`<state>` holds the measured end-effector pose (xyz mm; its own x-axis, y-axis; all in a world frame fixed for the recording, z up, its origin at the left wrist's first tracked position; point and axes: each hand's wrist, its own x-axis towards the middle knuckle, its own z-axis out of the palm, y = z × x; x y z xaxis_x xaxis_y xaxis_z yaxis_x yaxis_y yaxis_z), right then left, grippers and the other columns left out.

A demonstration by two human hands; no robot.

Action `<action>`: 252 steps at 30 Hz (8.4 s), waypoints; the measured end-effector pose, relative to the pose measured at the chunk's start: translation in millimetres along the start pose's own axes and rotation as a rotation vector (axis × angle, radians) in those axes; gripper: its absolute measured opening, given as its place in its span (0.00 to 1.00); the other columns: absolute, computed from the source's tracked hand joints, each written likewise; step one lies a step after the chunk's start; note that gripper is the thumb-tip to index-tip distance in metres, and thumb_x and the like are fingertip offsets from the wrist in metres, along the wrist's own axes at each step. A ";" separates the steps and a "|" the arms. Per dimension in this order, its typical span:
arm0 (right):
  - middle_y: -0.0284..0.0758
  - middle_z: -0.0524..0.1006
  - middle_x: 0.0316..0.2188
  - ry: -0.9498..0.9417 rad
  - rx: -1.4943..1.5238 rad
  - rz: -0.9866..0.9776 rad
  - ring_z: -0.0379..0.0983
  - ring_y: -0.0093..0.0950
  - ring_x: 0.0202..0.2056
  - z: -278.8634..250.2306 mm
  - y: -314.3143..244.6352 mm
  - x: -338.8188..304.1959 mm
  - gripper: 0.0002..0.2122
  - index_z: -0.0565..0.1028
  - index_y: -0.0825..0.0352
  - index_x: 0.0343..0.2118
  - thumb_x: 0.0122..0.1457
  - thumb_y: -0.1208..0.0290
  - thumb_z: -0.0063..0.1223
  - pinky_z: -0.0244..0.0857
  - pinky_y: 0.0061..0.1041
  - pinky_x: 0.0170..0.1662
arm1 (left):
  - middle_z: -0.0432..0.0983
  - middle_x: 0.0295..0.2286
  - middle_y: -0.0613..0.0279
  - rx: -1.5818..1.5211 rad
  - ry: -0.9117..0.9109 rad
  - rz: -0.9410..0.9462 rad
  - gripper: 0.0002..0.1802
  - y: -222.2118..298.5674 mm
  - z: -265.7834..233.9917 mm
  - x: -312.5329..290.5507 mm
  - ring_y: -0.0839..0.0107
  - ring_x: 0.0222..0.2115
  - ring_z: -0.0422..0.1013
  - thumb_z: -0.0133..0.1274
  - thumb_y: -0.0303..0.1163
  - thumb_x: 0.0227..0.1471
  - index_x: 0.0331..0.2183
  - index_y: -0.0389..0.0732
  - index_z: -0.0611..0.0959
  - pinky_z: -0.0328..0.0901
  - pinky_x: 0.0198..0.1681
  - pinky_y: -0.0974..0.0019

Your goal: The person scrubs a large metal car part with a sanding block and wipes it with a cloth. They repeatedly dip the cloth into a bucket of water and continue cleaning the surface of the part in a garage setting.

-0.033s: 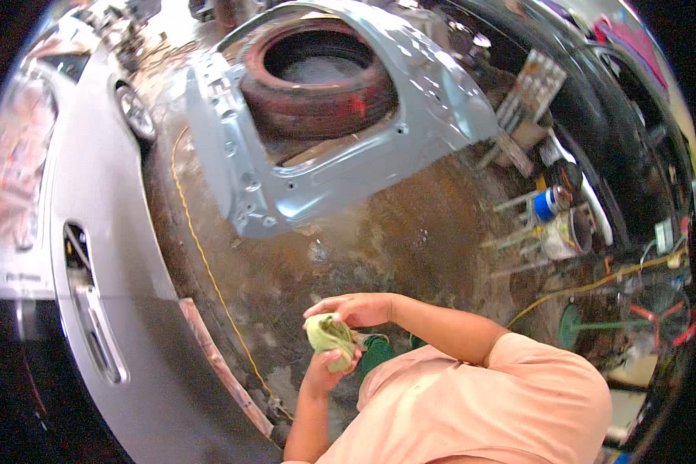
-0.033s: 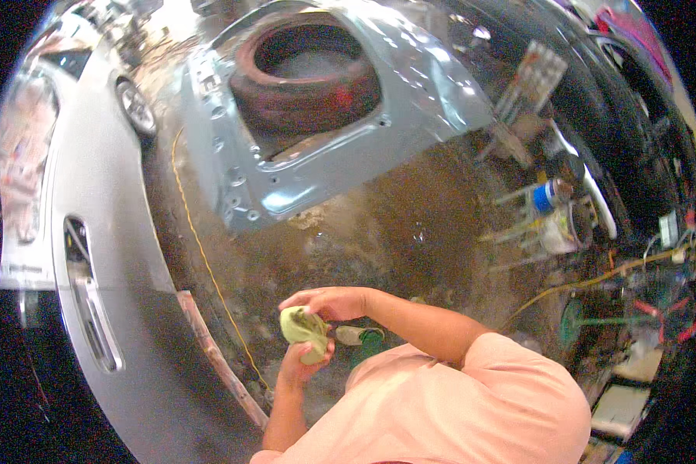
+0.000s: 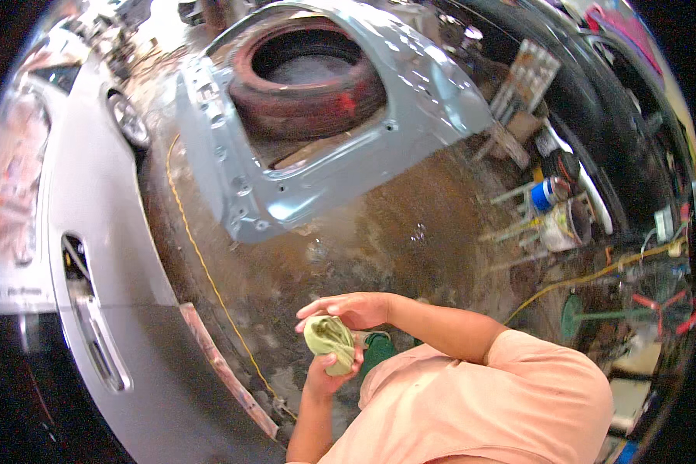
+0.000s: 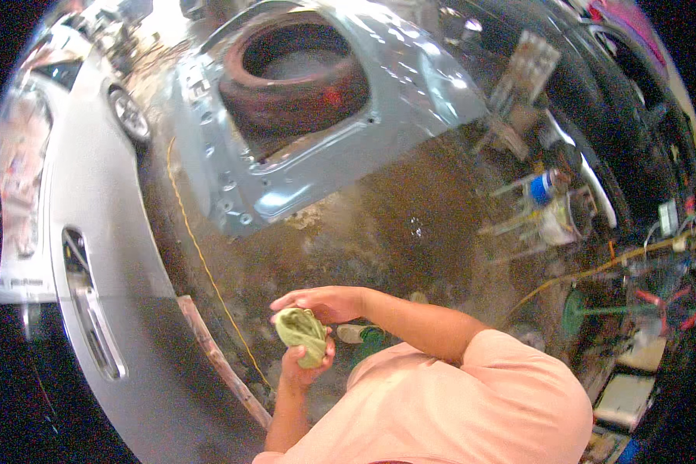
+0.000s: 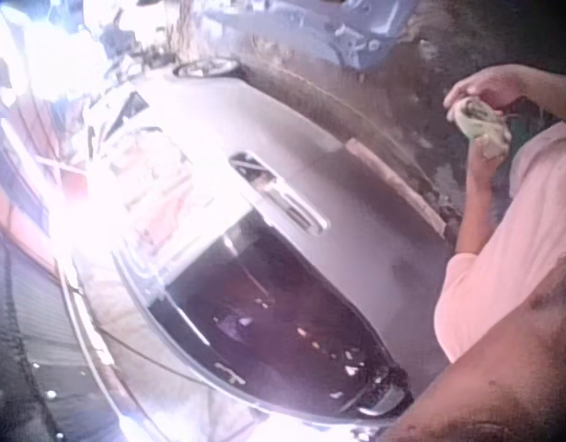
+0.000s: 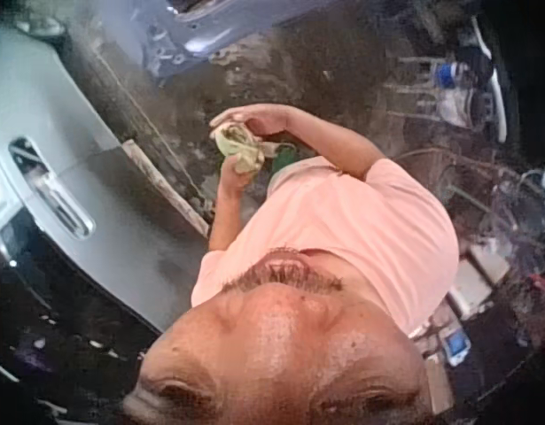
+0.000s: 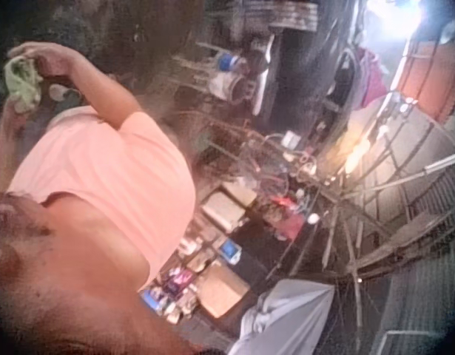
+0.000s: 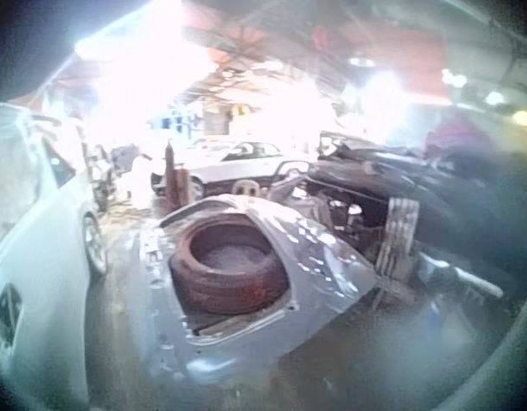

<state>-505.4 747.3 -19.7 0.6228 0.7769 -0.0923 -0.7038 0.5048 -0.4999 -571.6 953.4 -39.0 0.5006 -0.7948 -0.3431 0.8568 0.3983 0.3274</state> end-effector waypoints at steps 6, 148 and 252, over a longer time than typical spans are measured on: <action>0.44 0.68 0.61 -0.285 0.333 -0.344 0.71 0.41 0.58 59.6 -61.2 -57.4 0.27 0.66 0.63 0.61 0.67 0.49 0.49 0.74 0.40 0.53 | 0.76 0.36 0.49 -0.640 -0.544 0.186 0.50 -48.2 127.0 83.3 0.67 0.23 0.70 0.68 0.55 0.48 0.61 0.36 0.65 0.66 0.23 0.71; 0.39 0.81 0.49 1.079 -0.985 0.915 0.76 0.30 0.47 -143.6 -83.4 107.8 0.25 0.72 0.57 0.61 0.59 0.78 0.58 0.70 0.34 0.51 | 0.82 0.41 0.48 1.176 1.034 -0.148 0.21 400.9 -532.8 -103.8 0.54 0.45 0.77 0.53 0.43 0.59 0.44 0.35 0.83 0.68 0.50 0.57; 0.30 0.70 0.63 0.333 -2.891 0.322 0.65 0.34 0.64 -258.5 -471.3 699.9 0.18 0.74 0.56 0.56 0.61 0.69 0.50 0.58 0.42 0.67 | 0.81 0.44 0.47 1.074 1.011 -0.136 0.25 733.4 -577.7 25.6 0.55 0.46 0.77 0.52 0.44 0.61 0.51 0.34 0.80 0.68 0.52 0.58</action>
<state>350.5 955.9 -71.3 0.8133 0.5484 -0.1942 0.5802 -0.7402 0.3397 140.9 1489.6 -316.2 0.6835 0.0308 -0.7293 0.6295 -0.5307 0.5675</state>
